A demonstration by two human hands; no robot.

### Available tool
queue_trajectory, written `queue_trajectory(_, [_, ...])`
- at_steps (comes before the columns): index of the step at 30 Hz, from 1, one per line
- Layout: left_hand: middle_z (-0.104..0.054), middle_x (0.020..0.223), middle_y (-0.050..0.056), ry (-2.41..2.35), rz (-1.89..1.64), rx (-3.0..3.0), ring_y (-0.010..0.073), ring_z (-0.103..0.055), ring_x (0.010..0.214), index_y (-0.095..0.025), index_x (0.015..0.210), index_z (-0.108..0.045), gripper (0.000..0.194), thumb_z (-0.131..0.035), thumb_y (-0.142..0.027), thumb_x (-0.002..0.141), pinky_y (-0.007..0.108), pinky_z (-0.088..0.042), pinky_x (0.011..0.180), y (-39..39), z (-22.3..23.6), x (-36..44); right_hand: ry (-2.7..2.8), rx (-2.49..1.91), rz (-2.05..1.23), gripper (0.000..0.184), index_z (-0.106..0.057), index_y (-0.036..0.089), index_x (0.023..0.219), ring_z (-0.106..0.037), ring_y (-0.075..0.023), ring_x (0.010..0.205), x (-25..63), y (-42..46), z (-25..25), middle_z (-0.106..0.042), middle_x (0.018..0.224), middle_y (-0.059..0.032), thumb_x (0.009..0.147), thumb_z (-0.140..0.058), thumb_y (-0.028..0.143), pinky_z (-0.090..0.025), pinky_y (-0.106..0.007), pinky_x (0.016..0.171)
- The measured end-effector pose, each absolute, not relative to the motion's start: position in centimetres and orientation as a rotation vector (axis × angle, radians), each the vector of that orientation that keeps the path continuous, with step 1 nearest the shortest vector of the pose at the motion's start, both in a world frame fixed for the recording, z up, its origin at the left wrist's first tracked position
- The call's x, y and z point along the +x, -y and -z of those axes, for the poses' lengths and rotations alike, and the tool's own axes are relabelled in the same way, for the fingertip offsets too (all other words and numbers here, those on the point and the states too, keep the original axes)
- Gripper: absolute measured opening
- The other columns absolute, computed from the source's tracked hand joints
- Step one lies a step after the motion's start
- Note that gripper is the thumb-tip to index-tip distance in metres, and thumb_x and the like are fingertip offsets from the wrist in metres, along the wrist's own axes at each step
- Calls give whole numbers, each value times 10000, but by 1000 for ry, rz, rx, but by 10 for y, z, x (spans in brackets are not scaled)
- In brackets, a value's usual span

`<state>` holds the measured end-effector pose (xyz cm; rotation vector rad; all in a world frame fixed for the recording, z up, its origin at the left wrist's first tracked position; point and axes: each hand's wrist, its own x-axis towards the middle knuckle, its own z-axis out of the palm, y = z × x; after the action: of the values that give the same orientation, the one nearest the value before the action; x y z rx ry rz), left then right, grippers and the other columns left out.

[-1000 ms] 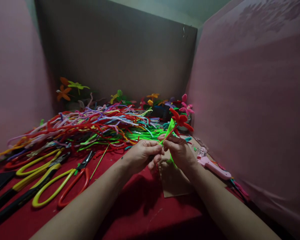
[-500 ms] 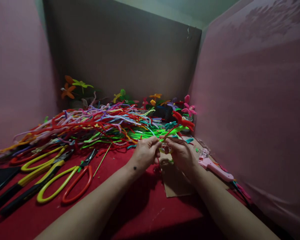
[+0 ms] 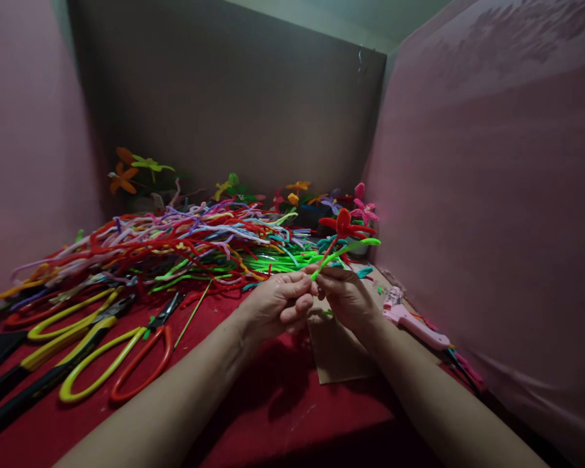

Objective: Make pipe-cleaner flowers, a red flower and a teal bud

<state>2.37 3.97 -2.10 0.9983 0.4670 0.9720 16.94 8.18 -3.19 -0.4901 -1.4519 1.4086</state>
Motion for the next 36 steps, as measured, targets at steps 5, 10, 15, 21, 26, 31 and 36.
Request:
queue_trajectory(5, [-390,387,-86,-513,-957,1071,21,-211,245,-144,746,-553,180,-489,-279,847,148,-282,274,-39,19,22,1381,-461,-1476,84,-665,184,568,-401,-93,533,169,-81,32,-549,581,11,636,-700,217,-282,-248,505])
queue_trajectory(10, [-523,469,-15,-1025,-1026,1530,83,-455,334,-150,694,-539,273,-420,-324,867,191,-341,371,-35,10,27,1418,-545,-1320,122,-640,188,559,-388,-97,538,169,-80,32,-491,550,31,666,-681,230,-297,-255,529])
queue_trajectory(15, [-578,613,23,-1658,-1229,2267,147,-556,571,-171,782,-580,133,-449,-155,804,243,-370,539,-31,20,32,1490,-697,-1062,137,-656,198,590,-402,-112,601,167,-69,27,-506,610,22,715,-640,253,-301,-255,546])
queue_trajectory(21, [-471,494,-40,-1189,-1217,1689,76,-426,373,-163,683,-547,189,-447,-249,818,199,-339,396,-36,17,30,1486,-585,-1256,163,-668,192,613,-400,-110,584,166,-74,31,-486,589,17,742,-625,282,-322,-259,574])
queue_trajectory(26, [-465,488,-56,-840,-966,1384,39,-373,309,-139,725,-556,192,-528,-317,791,169,-279,335,-40,8,20,1451,-501,-1429,55,-697,178,665,-434,-110,595,171,-82,31,-568,666,-7,668,-685,232,-317,-254,546])
queue_trajectory(31, [-497,517,-22,-1184,-1030,1744,86,-468,401,-163,693,-531,223,-446,-311,836,201,-337,426,-35,13,26,1409,-528,-1311,26,-710,204,666,-450,-116,625,170,-79,30,-597,714,-5,655,-688,211,-331,-258,551])
queue_trajectory(36, [-541,557,1,-1641,-1170,2183,134,-529,517,-185,742,-570,98,-484,-206,784,237,-358,518,-32,24,36,1427,-645,-1166,47,-710,210,649,-443,-118,609,167,-76,32,-560,645,10,672,-670,217,-336,-256,552])
